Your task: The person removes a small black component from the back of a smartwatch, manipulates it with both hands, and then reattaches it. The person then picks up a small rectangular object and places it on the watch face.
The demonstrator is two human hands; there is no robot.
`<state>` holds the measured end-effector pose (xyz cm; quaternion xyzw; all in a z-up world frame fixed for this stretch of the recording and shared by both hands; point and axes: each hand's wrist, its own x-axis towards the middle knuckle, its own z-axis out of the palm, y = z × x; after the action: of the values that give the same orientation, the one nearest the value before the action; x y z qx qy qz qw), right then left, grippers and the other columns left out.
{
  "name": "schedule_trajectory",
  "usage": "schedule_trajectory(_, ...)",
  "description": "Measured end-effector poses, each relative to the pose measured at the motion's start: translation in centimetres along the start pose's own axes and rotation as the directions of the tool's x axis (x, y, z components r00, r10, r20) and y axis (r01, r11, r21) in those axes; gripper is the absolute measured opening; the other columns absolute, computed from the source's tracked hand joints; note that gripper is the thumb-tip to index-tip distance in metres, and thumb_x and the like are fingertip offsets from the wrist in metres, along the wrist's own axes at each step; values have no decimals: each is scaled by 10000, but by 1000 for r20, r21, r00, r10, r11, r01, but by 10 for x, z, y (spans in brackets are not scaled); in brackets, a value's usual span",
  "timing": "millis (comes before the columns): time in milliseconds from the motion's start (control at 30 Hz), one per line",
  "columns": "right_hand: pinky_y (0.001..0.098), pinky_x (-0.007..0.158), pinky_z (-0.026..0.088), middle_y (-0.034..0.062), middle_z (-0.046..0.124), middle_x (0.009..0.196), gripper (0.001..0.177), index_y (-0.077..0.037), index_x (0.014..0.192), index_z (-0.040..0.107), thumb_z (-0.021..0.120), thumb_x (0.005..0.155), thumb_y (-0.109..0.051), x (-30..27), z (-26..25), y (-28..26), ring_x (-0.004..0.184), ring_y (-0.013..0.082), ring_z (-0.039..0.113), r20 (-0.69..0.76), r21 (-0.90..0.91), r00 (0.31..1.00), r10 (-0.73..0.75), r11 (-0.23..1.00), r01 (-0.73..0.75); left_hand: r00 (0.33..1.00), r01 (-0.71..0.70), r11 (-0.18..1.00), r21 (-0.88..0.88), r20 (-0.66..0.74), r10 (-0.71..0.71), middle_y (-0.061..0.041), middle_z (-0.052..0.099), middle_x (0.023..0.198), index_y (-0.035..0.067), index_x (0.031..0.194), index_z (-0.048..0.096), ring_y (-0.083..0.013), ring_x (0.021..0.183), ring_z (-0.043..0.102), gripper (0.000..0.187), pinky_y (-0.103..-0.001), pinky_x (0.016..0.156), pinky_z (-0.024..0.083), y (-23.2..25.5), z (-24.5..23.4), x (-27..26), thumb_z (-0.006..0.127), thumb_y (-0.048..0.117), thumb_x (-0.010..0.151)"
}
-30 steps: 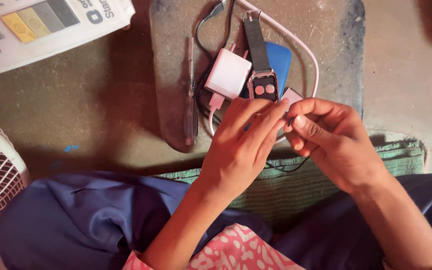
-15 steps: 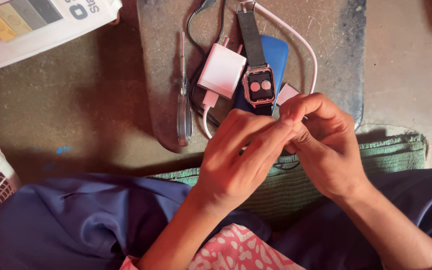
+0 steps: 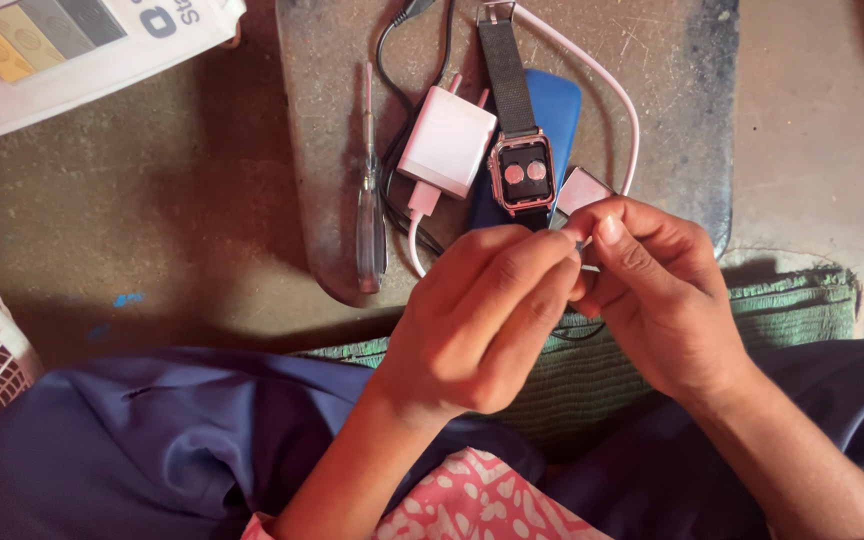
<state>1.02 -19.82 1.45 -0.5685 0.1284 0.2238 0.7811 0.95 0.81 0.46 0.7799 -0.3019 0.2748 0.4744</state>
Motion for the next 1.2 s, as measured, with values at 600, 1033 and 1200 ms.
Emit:
schedule_trajectory(600, 225, 570, 518, 77, 733, 946, 120, 42, 1057, 683, 660, 1041, -74, 26, 2, -8, 754, 105, 688, -188, -505, 950, -249, 854, 124, 935, 325, 903, 282, 49, -352, -91, 607, 1306, 41, 1270, 686, -312, 1217, 575, 332, -440, 1006, 487, -16, 11, -16, 716, 65, 940)
schedule_trajectory(1033, 251, 751, 604, 87, 689, 1088, 111, -22, 1127, 747, 785, 1036, 28, 38, 17, 0, 893, 135, 708, 199, -910, 756, -624, 167, 379, 911, 331, 855, 399, 102, -401, -137, 536, 1385, 12, 1293, 659, -354, 1319, 482, 355, -531, 1113, 418, -13, 22, -21, 668, 95, 948)
schedule_trajectory(1200, 258, 698, 567, 85, 655, 1066, 134, -47, 1100, 763, 826, 1017, 37, 40, 19, 7, 866, 155, 679, 293, -922, 686, -665, -7, 387, 909, 342, 857, 385, 95, -405, -142, 531, 1405, 9, 1264, 670, -363, 1331, 472, 318, -522, 1117, 429, -14, 24, -21, 665, 101, 959)
